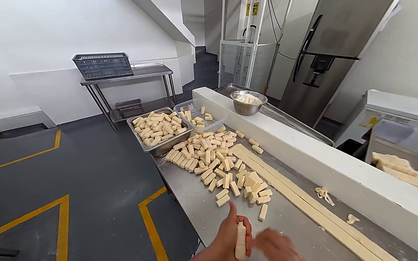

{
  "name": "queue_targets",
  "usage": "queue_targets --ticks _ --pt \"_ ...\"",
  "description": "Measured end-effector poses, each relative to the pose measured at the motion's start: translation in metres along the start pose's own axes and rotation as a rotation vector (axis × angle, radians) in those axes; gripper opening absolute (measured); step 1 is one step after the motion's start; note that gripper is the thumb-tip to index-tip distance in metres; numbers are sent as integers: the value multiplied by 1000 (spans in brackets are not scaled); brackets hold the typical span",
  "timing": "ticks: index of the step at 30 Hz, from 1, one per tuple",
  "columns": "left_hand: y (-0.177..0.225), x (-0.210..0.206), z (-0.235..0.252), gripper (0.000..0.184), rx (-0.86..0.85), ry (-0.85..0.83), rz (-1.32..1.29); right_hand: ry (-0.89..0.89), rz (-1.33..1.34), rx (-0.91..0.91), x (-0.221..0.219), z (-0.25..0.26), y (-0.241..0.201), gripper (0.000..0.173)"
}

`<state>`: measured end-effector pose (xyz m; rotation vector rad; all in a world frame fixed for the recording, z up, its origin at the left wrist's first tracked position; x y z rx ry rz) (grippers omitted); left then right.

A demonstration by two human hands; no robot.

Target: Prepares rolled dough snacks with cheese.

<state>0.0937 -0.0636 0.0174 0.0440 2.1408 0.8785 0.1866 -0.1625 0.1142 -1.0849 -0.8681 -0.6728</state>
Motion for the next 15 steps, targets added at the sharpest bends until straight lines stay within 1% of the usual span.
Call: queue_targets --ticks 1,2,3,5,7,8,10,11,12,13,15 --pt "2 0 -3 82 16 -13 -57 74 -31 -55 -3 2 13 69" --pt "2 -4 -8 83 24 -25 -99 139 -34 -60 -10 4 21 81" --pt "0 -10 -12 83 29 -34 -129 197 -10 -35 -18 5 24 86" --pt "-3 -19 -19 86 31 -47 -171 332 9 45 -29 6 28 74" --pt "-6 -22 -23 89 16 -104 -215 399 30 87 -34 6 29 63" --pt "-8 -21 -26 88 5 -110 -223 411 42 100 -37 5 27 60" --pt "-13 -14 -26 86 -3 -67 -220 393 53 114 -47 5 27 56" --pt "-17 -8 -22 86 11 -36 -219 374 61 91 -55 5 28 57" --pt "-22 0 -16 84 36 1 -209 338 87 38 -63 5 32 60" --pt "-26 8 -7 83 65 35 -195 267 140 -41 -71 6 39 71" --pt "-22 22 16 84 100 85 -163 86 303 -182 -81 4 58 108"
Point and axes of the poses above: each hand's wrist, its own z-axis towards the middle knuckle, its own x-axis out of the back of the hand, y = z × x, the point moved 4 cm from there along z, towards the middle knuckle, and after that the axes turned 12 degrees about -z, right-handed, at the moved point
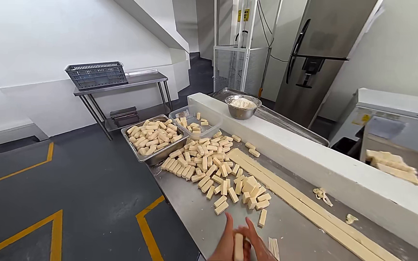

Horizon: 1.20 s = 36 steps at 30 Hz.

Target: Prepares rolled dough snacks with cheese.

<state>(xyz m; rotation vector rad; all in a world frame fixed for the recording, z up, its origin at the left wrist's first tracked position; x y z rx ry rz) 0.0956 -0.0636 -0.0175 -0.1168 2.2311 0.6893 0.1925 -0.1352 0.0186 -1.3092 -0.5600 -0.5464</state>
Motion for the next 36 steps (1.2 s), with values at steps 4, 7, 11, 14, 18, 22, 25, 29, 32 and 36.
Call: queue_targets --ticks 4,7,11,14,18,22,25,29,32,36 --pt "111 -39 32 87 -306 134 -94 93 196 -145 28 -23 43 125" --pt "190 -59 52 91 -517 212 -51 63 72 -333 70 -62 74 68" --pt "175 -86 60 72 -520 149 311 -280 -301 -459 120 -129 116 31" --pt "80 -104 73 39 -397 -168 776 -486 -404 -621 135 -167 131 33" --pt "-61 -118 66 37 -76 -661 1458 -644 -529 -685 128 -180 123 20" --pt "-135 -120 54 66 78 -911 1507 -479 -250 -458 129 -170 88 21" --pt "-132 -125 33 36 132 -1124 1361 -205 -65 -311 135 -151 40 24" --pt "-62 -138 -8 29 -37 -1429 1130 -232 -5 -273 156 -148 16 34" --pt "27 -148 -49 43 -368 -1495 990 -479 -104 -250 151 -149 33 24" --pt "147 -136 -100 34 -692 -1264 753 -672 -259 -333 135 -143 75 21"
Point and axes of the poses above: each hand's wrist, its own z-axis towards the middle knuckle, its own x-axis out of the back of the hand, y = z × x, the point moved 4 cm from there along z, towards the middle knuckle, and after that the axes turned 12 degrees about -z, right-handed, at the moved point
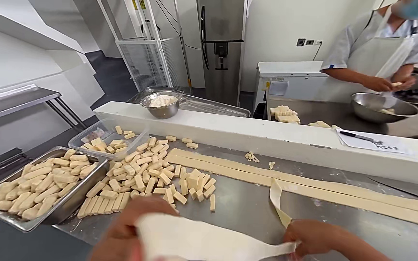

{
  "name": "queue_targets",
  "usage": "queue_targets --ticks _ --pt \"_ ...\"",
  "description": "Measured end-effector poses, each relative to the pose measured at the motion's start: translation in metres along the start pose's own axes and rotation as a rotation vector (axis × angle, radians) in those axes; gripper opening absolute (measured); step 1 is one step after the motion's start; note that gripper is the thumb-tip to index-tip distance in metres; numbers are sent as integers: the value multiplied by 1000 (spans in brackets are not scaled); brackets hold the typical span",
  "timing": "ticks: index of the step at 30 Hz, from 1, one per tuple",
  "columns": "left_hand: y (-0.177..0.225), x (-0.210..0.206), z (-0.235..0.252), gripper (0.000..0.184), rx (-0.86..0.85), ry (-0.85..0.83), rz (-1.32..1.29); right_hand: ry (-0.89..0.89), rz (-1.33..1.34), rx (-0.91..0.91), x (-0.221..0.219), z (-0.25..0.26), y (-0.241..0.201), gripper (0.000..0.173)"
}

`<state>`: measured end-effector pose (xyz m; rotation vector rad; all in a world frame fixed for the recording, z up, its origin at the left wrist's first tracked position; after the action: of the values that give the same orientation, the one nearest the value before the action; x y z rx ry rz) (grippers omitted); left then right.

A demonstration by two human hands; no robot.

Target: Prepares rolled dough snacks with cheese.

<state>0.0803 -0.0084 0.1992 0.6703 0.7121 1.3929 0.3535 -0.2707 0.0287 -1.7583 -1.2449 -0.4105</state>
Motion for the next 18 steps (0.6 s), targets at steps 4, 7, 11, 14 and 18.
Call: queue_targets --ticks 4,7,11,14,18 --pt "46 34 -11 18 46 328 -163 139 104 -115 27 -3 52 26" --pt "11 35 -22 19 297 421 19 206 145 -142 59 -6 14 31" --pt "-82 -10 -34 52 539 284 -38 242 -37 133 77 20 -117 31" --pt "-118 -38 -36 59 655 176 -71 245 -97 214 94 41 -171 29" --pt "-84 -27 -43 31 741 129 75 174 -67 406 108 60 -152 17"
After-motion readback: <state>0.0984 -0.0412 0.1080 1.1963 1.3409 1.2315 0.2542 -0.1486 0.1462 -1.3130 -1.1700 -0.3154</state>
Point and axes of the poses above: each hand's wrist, its own z-axis towards the middle knuckle, its own x-axis out of the back of the hand, y = z × x, the point moved 4 cm from there along z, towards the middle knuckle, and after that the axes turned 12 degrees about -z, right-handed, at the moved point
